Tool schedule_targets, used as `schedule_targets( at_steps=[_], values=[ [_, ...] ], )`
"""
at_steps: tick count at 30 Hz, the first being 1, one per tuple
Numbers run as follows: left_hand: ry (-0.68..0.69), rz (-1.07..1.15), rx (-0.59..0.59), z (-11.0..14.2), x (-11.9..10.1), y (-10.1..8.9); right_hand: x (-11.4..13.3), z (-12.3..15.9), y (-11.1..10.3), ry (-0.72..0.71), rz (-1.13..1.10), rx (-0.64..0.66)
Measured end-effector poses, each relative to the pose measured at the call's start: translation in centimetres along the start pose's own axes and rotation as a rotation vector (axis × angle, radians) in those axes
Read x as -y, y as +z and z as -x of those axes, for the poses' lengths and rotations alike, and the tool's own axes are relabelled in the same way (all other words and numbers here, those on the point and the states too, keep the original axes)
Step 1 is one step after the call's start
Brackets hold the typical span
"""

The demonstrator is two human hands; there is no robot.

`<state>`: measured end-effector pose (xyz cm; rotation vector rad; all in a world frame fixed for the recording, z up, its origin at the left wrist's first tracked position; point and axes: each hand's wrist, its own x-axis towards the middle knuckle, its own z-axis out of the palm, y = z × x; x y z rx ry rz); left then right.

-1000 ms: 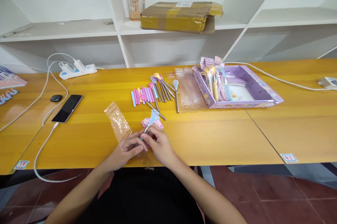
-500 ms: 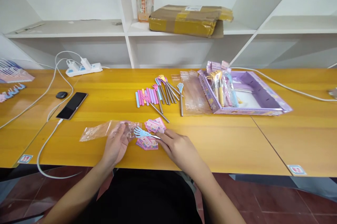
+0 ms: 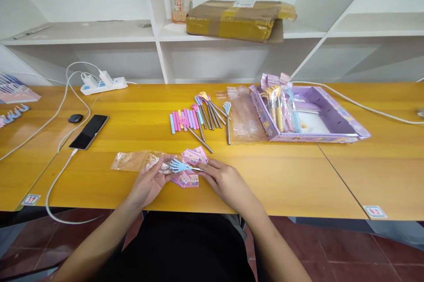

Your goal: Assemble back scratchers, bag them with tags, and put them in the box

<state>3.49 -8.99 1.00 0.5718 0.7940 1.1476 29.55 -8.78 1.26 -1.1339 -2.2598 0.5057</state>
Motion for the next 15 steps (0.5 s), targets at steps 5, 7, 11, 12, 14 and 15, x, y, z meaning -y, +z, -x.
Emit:
schedule_targets(
  at_steps=[5, 7, 11, 12, 14, 15],
  values=[
    [-0.049, -0.018, 0.042, 0.1, 0.3, -0.4, -0.1, 0.2, -0.4, -0.001, 0.013, 0.005],
    [-0.053, -0.006, 0.034, 0.0, 0.4, -0.6, -0.2, 0.4, -0.7, 0.015, 0.038, 0.014],
    [-0.074, 0.029, 0.033, -0.2, 0.4, -0.9, -0.4, 0.7, -1.0, 0.031, 0.071, 0.019],
    [-0.078, 0.032, 0.037, -0.3, 0.3, -1.0, -0.4, 0.7, -1.1, 0.027, 0.065, 0.017],
    [-0.078, 0.03, 0.044, -0.3, 0.4, -1.1, -0.4, 0.6, -1.1, 0.018, 0.043, 0.02],
    [-0.076, 0.026, 0.046, -0.3, 0.4, -1.1, -0.4, 0.5, -1.2, 0.015, 0.032, 0.022]
  ],
)
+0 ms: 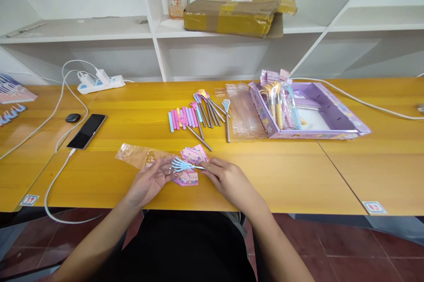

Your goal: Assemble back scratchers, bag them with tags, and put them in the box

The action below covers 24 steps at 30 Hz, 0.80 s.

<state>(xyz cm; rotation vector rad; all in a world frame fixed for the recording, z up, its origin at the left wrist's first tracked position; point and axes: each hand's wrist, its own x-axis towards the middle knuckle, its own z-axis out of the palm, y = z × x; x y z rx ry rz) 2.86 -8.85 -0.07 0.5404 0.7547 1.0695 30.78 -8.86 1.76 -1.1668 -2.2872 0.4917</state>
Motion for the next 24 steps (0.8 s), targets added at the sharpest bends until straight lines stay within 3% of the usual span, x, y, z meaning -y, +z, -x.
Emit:
schedule_targets(
  at_steps=[7, 16, 24],
  values=[
    [-0.005, -0.033, 0.04, 0.3, 0.1, 0.4, 0.5, -0.1, 1.1, -0.025, -0.05, -0.009],
    [0.013, -0.064, 0.101, 0.2, -0.2, 0.6, 2.4, -0.1, 3.0, -0.004, 0.066, -0.086],
    [0.137, 0.055, -0.138, -0.6, -0.2, -0.1, 1.8, -0.1, 1.5, 0.038, 0.014, -0.074]
  ],
)
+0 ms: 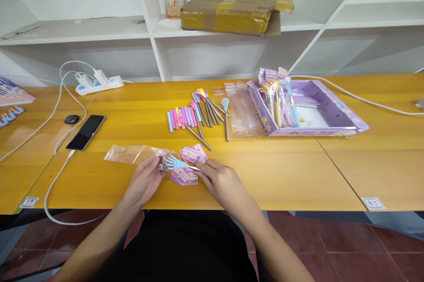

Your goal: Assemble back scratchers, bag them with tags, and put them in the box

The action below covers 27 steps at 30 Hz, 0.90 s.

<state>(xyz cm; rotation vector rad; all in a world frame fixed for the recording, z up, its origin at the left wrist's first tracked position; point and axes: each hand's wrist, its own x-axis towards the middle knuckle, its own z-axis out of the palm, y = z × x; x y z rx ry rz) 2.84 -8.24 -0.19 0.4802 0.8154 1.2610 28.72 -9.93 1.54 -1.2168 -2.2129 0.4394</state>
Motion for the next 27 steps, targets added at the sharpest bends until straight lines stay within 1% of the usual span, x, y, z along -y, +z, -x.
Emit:
schedule_targets(
  at_steps=[5, 14, 23, 27],
  values=[
    [-0.005, -0.028, -0.002, 0.02, -0.4, 0.15, -0.5, 0.08, -0.69, 0.004, 0.015, 0.017],
    [-0.064, -0.069, -0.008, -0.12, -0.24, 0.11, -0.73, 0.08, -0.84, -0.008, -0.015, 0.028],
    [-0.069, -0.116, -0.029, 0.04, -0.23, 0.18, -0.64, 0.01, -0.93, -0.013, -0.026, 0.026],
    [-0.092, -0.14, -0.009, 0.13, 0.0, 0.11, -0.66, 0.07, -0.74, -0.019, -0.016, 0.038]
  ],
)
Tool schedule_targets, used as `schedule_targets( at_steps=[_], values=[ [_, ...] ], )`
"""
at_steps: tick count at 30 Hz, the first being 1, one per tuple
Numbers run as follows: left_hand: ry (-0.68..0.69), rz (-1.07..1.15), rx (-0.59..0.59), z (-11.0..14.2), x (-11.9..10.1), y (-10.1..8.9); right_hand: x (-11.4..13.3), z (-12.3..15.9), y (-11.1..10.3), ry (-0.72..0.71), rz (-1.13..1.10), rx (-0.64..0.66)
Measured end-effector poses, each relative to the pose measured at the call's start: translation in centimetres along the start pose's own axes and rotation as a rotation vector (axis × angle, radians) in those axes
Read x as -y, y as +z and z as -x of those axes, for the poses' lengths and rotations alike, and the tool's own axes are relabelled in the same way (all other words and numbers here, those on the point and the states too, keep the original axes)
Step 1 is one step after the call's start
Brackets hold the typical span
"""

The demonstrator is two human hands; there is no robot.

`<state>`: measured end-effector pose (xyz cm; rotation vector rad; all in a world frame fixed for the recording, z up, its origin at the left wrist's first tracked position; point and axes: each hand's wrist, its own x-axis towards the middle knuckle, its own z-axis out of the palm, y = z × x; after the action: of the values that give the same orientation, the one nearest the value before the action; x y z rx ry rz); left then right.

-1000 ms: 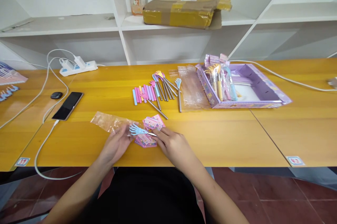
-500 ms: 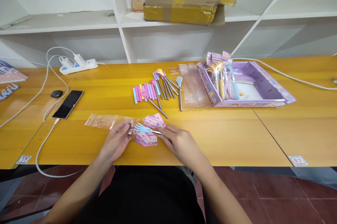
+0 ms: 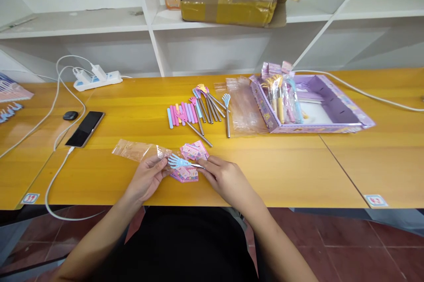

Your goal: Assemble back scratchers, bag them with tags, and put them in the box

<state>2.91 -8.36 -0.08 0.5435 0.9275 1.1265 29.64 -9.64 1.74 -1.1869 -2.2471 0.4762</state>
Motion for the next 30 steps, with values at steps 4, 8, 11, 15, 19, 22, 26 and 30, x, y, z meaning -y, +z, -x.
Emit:
schedule_targets(
  at_steps=[4, 8, 11, 15, 19, 22, 26, 30],
  values=[
    [0.015, -0.001, -0.007, 0.1, 0.0, 0.1, -0.1, 0.1, 0.1, 0.0, 0.002, -0.003],
    [0.048, -0.012, -0.018, 0.2, -0.2, 0.3, -0.2, 0.1, -0.1, -0.003, 0.006, -0.005],
    [0.057, -0.019, -0.007, 0.2, -0.2, 0.3, -0.2, 0.1, -0.3, -0.018, -0.005, -0.006],
    [0.047, -0.036, 0.014, 0.2, -0.1, 0.2, -0.2, 0.1, -0.4, -0.022, -0.019, -0.01],
    [0.027, -0.069, 0.042, 0.3, 0.2, 0.0, -0.1, 0.2, 0.4, -0.026, 0.019, -0.004],
    [0.012, -0.155, 0.062, 0.4, 0.6, -0.1, 0.3, 0.2, 1.2, -0.029, 0.081, -0.001],
    [0.088, -0.131, -0.058, 0.4, 0.8, 0.0, 1.0, 0.0, 1.1, 0.01, 0.048, 0.027],
    [0.173, 0.006, -0.168, 0.1, 0.2, 0.2, 0.5, 0.2, -1.0, 0.159, -0.109, 0.064]
  ],
)
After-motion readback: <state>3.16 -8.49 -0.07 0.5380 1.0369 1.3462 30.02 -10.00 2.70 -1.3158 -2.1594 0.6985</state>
